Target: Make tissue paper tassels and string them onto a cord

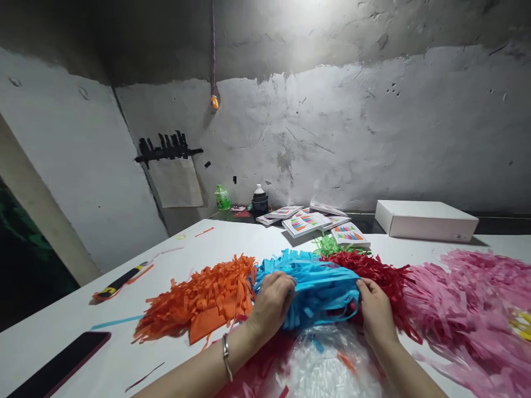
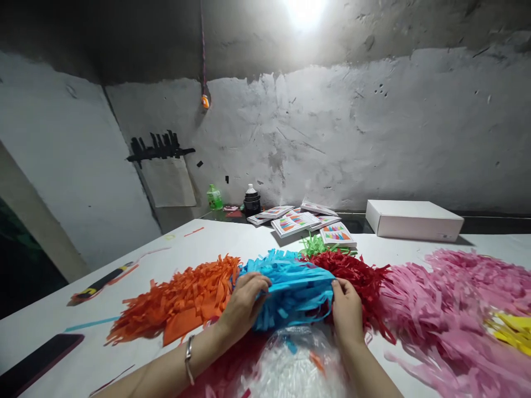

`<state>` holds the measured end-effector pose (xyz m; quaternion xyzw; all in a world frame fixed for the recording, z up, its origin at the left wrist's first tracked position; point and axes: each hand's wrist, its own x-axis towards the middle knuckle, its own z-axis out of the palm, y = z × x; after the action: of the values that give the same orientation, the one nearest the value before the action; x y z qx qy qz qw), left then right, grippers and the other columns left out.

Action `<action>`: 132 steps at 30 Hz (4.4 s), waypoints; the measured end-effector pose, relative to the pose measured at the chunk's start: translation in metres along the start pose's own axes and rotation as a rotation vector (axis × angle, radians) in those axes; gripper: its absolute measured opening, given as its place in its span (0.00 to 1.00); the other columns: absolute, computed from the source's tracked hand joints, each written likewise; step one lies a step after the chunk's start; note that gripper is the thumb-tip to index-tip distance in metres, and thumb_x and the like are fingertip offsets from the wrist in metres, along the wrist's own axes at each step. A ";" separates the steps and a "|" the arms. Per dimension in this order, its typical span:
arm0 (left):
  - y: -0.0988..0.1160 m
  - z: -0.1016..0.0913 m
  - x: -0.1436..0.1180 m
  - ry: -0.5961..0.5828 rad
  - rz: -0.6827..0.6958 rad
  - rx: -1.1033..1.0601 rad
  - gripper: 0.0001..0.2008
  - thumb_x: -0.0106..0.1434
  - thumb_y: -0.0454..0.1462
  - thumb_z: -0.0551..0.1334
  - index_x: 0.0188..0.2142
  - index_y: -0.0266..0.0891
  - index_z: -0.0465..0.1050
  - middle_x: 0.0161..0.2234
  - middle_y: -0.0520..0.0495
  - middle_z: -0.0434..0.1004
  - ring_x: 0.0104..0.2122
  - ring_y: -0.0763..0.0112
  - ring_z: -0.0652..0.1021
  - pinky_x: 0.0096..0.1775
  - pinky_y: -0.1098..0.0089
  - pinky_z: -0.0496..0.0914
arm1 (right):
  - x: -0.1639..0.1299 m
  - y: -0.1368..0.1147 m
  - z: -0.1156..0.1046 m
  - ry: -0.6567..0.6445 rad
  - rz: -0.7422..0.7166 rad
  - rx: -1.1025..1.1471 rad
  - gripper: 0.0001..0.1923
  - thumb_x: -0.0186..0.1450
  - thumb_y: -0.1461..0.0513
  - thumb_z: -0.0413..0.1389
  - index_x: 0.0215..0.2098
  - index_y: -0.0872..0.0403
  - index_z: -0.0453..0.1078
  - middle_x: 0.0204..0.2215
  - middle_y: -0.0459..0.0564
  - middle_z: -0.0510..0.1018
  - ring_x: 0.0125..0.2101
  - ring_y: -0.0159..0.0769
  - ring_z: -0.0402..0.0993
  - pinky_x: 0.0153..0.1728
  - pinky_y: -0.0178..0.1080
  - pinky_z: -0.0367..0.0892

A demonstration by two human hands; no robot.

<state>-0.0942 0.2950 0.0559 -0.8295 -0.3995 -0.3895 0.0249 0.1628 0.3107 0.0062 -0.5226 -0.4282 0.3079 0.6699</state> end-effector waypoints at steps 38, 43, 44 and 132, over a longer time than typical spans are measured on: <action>0.246 -0.045 0.019 -0.193 0.443 -0.335 0.15 0.69 0.29 0.52 0.49 0.44 0.72 0.37 0.43 0.80 0.34 0.64 0.79 0.36 0.66 0.73 | -0.147 -0.177 -0.179 -0.123 -1.210 -0.872 0.14 0.70 0.67 0.51 0.54 0.56 0.66 0.33 0.51 0.80 0.35 0.36 0.78 0.44 0.40 0.68; 0.252 -0.035 -0.020 -0.113 0.645 -0.567 0.13 0.69 0.35 0.53 0.48 0.43 0.73 0.40 0.40 0.79 0.35 0.63 0.78 0.36 0.65 0.71 | -0.170 -0.174 -0.223 -0.009 -1.205 -0.964 0.15 0.70 0.72 0.48 0.49 0.59 0.72 0.27 0.47 0.76 0.26 0.33 0.74 0.42 0.43 0.65; 0.251 -0.037 -0.029 -0.166 0.588 -0.656 0.13 0.69 0.37 0.53 0.48 0.43 0.74 0.42 0.39 0.78 0.38 0.62 0.79 0.39 0.65 0.72 | -0.176 -0.174 -0.235 0.006 -1.226 -0.978 0.16 0.69 0.73 0.48 0.50 0.61 0.72 0.26 0.48 0.76 0.26 0.33 0.73 0.43 0.45 0.64; 0.328 0.007 -0.172 -0.706 -0.021 -0.473 0.08 0.70 0.31 0.56 0.44 0.39 0.73 0.41 0.43 0.78 0.38 0.65 0.76 0.39 0.67 0.72 | -0.313 -0.100 -0.318 -0.506 -0.764 -1.040 0.12 0.70 0.62 0.55 0.51 0.56 0.74 0.47 0.54 0.82 0.54 0.42 0.75 0.67 0.52 0.50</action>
<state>0.0698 -0.0359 0.0250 -0.8908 -0.2916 -0.1627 -0.3082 0.3050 -0.1236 -0.0041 -0.5006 -0.8172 -0.0824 0.2736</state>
